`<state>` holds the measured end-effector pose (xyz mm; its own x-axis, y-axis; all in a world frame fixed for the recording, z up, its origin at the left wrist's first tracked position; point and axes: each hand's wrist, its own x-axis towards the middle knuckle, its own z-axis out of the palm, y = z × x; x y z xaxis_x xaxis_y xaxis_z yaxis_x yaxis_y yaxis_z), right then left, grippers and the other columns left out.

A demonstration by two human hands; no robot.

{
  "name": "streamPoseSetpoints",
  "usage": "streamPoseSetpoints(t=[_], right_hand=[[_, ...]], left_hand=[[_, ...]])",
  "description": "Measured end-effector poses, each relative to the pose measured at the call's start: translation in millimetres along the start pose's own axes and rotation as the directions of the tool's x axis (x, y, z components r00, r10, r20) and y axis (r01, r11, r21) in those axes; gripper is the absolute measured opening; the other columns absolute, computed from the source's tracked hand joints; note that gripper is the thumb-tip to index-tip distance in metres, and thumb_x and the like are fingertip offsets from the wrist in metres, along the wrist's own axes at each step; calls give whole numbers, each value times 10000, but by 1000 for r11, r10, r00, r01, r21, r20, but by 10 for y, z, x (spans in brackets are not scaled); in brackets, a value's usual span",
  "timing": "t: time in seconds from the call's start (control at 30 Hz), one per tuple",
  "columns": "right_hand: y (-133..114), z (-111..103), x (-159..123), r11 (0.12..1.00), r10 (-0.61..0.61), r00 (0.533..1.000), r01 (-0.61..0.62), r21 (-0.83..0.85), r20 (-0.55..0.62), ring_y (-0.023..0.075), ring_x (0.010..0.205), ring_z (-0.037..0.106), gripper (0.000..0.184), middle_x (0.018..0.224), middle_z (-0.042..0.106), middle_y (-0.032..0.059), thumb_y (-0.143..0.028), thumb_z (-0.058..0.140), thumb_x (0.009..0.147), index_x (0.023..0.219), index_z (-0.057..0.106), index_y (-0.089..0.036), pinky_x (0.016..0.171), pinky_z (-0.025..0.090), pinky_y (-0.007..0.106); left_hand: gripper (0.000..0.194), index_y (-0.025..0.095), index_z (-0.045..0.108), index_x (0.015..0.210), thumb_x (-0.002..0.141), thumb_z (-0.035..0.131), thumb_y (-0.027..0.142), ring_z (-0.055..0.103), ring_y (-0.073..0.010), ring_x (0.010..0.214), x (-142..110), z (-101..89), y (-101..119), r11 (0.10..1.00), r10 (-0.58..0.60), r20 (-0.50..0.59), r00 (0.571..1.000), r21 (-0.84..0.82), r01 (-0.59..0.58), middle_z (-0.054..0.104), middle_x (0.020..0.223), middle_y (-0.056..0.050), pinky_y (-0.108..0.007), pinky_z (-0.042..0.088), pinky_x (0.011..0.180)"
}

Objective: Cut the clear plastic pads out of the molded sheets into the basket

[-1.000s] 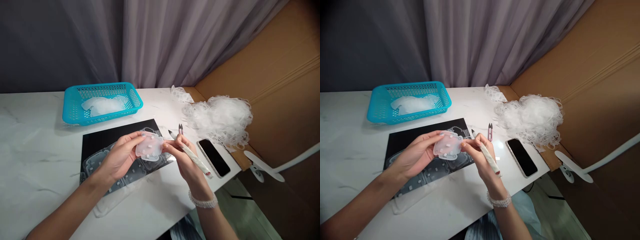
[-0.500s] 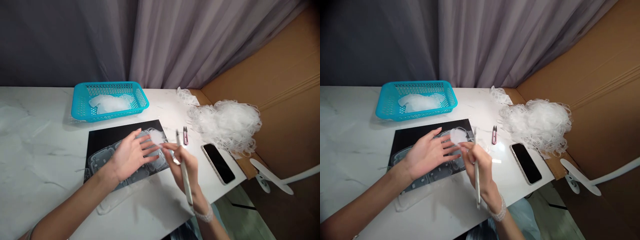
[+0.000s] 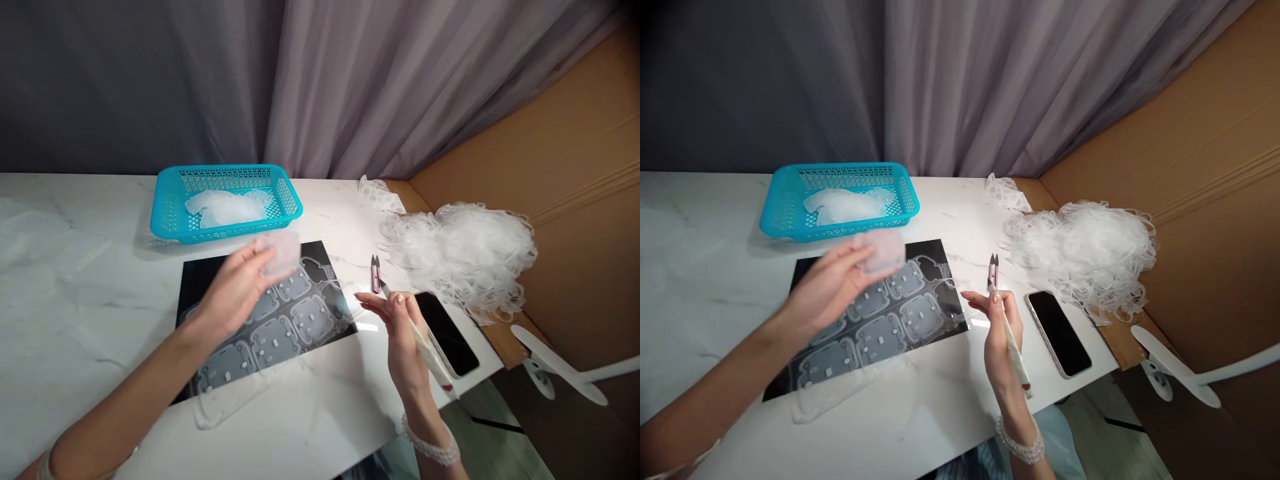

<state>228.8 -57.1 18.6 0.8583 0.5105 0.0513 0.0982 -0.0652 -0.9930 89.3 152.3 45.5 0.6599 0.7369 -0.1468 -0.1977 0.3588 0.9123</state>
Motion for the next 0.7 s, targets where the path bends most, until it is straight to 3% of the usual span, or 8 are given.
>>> streamPoseSetpoints(t=[0.07,0.13,0.2,0.27,0.37,0.43,0.57,0.7], right_hand=[[23,8,-6,999,17,999,-18,27,49,242,902,715,363,875,746,43,-579,381,1001,976,511,-241,883,516,437],[51,19,-12,1000,26,994,-26,-7,105,235,879,701,438,870,730,48,-618,318,1000,1088,521,-239,866,524,434],[99,19,-10,994,41,991,-27,-108,129,237,895,691,480,908,720,60,-636,308,994,1132,541,-240,879,517,432],[161,8,7,972,54,990,-23,-232,130,246,961,684,480,972,718,74,-634,319,993,1107,576,-245,912,498,425],[235,-6,64,926,63,985,2,-378,160,251,992,681,460,1038,721,84,-607,322,1002,1077,599,-248,893,493,395],[251,17,116,883,58,969,62,-465,239,239,877,690,445,1005,723,80,-579,317,1013,1156,581,-250,795,505,368],[258,170,288,782,-26,891,300,-546,452,231,753,661,453,954,713,86,-496,289,1039,1351,483,-231,722,495,359],[314,344,631,750,-154,841,442,-493,519,249,808,668,476,984,708,110,-479,320,1031,1392,475,-211,807,507,407]], left_hand=[[334,174,638,1254,974,502,296,473,-321,1379,235,-176,90,835,398,-31,917,425,-348,594,1401,-123,-543,400,1139],[458,196,539,1405,963,529,316,214,-388,1503,422,-324,169,415,570,84,817,829,-375,411,1560,-145,-651,226,1182],[627,164,386,1518,941,567,332,30,-448,1514,459,-400,161,16,531,216,819,964,-264,216,1636,-192,-740,104,1151],[653,111,324,1539,959,532,330,95,-445,1510,313,-406,30,-219,359,355,863,931,-292,222,1625,-228,-720,121,1158],[537,154,414,1494,985,476,315,352,-312,1461,-95,-361,-314,-287,-31,590,807,768,-573,418,1555,-155,-526,283,1191],[525,198,438,1482,985,490,356,394,-276,1442,-326,-344,-517,-269,-139,631,763,718,-642,421,1560,-119,-451,342,1168],[536,227,421,1499,1007,443,437,350,-276,1465,-424,-362,-685,-278,-119,617,778,732,-622,369,1593,-95,-471,311,1183],[532,265,410,1509,1015,397,462,307,-348,1476,-258,-337,-692,-318,-21,548,836,789,-525,371,1591,-88,-657,231,1162]])
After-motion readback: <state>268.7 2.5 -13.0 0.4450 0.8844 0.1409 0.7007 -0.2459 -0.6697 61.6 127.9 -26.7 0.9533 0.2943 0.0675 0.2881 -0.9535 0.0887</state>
